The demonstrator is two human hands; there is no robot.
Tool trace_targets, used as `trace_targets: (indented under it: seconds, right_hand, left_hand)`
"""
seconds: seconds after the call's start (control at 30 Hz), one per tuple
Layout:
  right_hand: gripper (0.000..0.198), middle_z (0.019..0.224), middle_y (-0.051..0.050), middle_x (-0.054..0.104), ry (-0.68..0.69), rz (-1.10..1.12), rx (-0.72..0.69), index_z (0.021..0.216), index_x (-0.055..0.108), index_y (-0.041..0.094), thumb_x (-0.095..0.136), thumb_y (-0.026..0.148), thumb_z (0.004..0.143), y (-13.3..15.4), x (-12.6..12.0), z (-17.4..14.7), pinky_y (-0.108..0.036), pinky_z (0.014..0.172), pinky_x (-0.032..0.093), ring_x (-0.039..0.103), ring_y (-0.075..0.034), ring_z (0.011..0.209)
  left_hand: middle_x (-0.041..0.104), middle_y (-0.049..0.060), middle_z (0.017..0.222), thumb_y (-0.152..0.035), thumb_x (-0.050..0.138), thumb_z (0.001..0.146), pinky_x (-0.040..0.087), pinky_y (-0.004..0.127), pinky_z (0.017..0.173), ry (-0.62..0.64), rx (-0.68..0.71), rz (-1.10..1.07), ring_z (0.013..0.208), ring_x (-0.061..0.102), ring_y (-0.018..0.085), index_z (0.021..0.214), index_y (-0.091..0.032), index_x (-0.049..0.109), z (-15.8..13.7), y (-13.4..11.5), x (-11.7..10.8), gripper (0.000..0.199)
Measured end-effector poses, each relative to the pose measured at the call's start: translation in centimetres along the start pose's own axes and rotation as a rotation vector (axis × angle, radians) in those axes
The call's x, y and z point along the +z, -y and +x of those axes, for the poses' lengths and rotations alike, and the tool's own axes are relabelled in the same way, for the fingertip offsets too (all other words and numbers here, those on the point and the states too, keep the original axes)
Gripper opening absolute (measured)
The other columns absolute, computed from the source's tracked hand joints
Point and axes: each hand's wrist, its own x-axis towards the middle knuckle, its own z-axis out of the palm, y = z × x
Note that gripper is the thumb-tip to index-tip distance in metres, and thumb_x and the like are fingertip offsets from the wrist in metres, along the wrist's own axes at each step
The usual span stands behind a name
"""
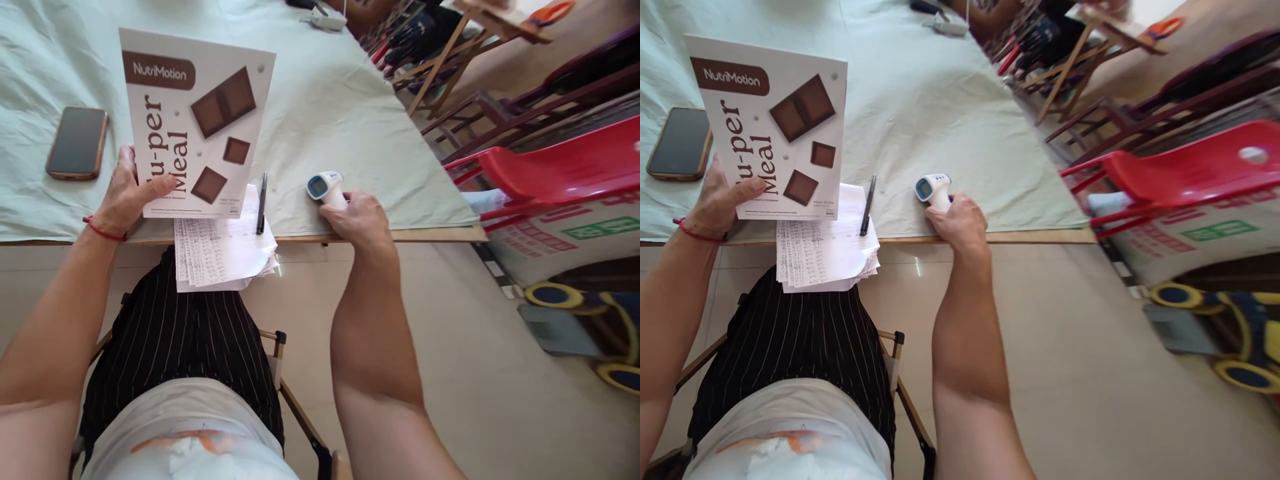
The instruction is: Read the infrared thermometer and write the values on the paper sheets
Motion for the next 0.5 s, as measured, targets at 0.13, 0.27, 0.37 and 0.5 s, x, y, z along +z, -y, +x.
trace_targets:
  seconds: [0.13,0.27,0.37,0.5]
  right_hand:
    - [0.022,0.076,0.003,0.063,-0.047,0.507,-0.122,0.086,0.058,0.029,0.071,0.037,0.070,3.2,1.3,-4.6,-0.036,0.071,0.052,0.059,-0.014,0.068]
    - [0.039,0.063,0.009,0.054,0.511,1.173,-0.127,0.099,0.067,0.027,0.080,0.039,0.064,7.7,1.9,-12.8,-0.028,0.050,0.041,0.047,-0.011,0.051]
    - [0.029,0.064,0.007,0.057,0.725,1.254,-0.033,0.095,0.066,0.025,0.080,0.039,0.073,9.7,3.3,-17.5,-0.028,0.054,0.044,0.051,-0.011,0.054]
    - [0.027,0.058,0.006,0.056,0.798,1.205,0.050,0.079,0.059,0.023,0.076,0.043,0.081,10.5,5.9,-19.4,-0.028,0.056,0.044,0.052,-0.010,0.053]
  left_hand:
    - [0.073,0.007,0.128,-0.046,0.103,0.066,0.053,0.054,0.108,-0.018,-0.031,0.022,0.125,0.067,0.036,0.119,-0.022,0.061,-0.4,-0.7,0.5,0.072]
    - [0.077,0.008,0.122,-0.051,0.099,0.071,0.060,0.045,0.097,0.002,-0.041,0.055,0.113,0.073,0.031,0.121,-0.019,0.068,-0.8,-1.6,1.1,0.067]
    - [0.077,0.009,0.123,-0.050,0.099,0.071,0.061,0.045,0.097,-0.005,-0.028,0.070,0.112,0.074,0.031,0.121,-0.019,0.068,-1.0,-2.1,1.4,0.065]
    - [0.077,0.010,0.120,-0.047,0.100,0.069,0.062,0.046,0.097,0.029,-0.026,0.051,0.110,0.075,0.033,0.121,-0.021,0.066,-1.0,-2.5,1.6,0.068]
